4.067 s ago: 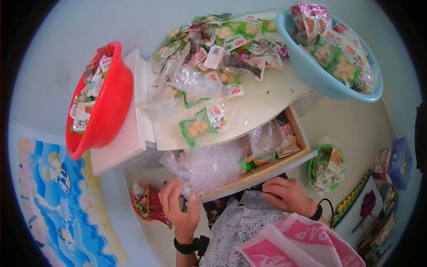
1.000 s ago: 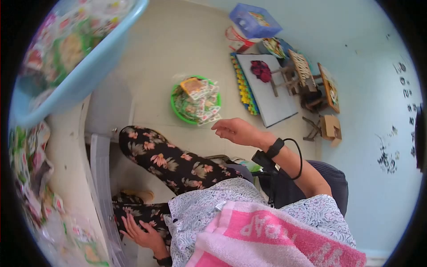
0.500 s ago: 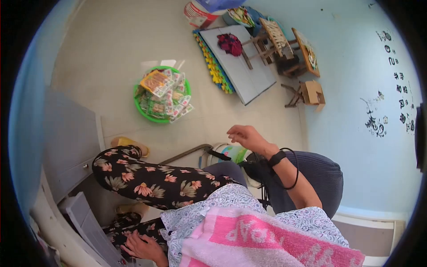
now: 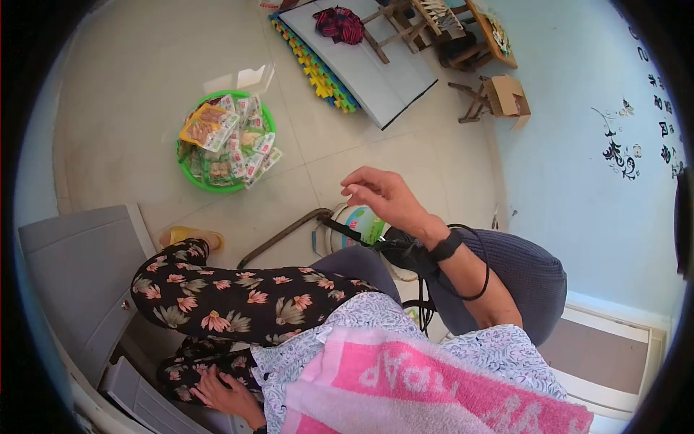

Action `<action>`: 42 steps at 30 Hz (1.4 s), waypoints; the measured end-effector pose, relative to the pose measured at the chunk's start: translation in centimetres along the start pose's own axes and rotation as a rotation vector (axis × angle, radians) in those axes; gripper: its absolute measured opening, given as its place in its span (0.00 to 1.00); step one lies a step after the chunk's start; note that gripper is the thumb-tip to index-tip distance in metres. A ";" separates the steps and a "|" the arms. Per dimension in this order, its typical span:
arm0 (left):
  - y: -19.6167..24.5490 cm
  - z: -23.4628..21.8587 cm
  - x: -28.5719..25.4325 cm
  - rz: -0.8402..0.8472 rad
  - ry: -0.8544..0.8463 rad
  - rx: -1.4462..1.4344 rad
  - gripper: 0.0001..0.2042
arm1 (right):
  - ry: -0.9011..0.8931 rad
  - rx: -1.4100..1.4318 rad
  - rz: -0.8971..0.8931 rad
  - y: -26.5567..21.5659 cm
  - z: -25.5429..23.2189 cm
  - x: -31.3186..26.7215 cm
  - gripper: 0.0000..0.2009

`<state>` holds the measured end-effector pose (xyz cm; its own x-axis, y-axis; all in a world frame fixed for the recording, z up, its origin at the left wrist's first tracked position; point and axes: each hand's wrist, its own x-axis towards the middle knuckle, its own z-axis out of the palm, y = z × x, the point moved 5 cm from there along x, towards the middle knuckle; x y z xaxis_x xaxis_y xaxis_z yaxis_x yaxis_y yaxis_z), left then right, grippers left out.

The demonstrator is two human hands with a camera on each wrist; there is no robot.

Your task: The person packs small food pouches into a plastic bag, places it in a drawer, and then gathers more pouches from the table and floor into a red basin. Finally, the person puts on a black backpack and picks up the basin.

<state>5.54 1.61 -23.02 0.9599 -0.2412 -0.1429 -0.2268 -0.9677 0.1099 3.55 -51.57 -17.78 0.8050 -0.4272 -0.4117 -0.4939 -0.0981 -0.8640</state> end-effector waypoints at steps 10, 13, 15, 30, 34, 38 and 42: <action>0.0 -0.8 0.0 0.000 0.053 -0.049 0.13 | -0.066 -0.781 -0.317 2.0 6.2 -10.8 0.07; -1.1 -0.2 -0.3 -0.011 0.074 -0.080 0.14 | 0.083 -0.779 -0.307 2.9 6.0 -14.5 0.10; -1.4 -0.1 -0.2 -0.034 0.077 -0.094 0.13 | 0.105 -0.837 -0.172 4.4 4.5 -17.2 0.16; -1.3 -0.1 -0.8 -0.135 0.126 -0.166 0.11 | 0.265 -0.990 0.504 19.7 -2.4 -24.0 0.58; -1.2 0.1 -1.0 -0.133 0.133 -0.152 0.12 | 0.382 -0.950 0.445 21.1 -3.2 -23.2 0.58; -0.9 -0.3 -0.7 -0.127 0.116 -0.146 0.12 | 0.405 -0.889 0.418 23.3 -3.8 -22.7 0.58; -0.7 -0.4 -0.7 -0.115 0.114 -0.116 0.13 | 0.456 -0.729 0.362 24.2 -3.7 -22.3 0.52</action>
<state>5.13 2.50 -22.60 0.9923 -0.1131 -0.0497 -0.1002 -0.9720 0.2126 -27.55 -47.74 -28.45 0.4313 -0.8387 -0.3326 -0.8981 -0.3643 -0.2462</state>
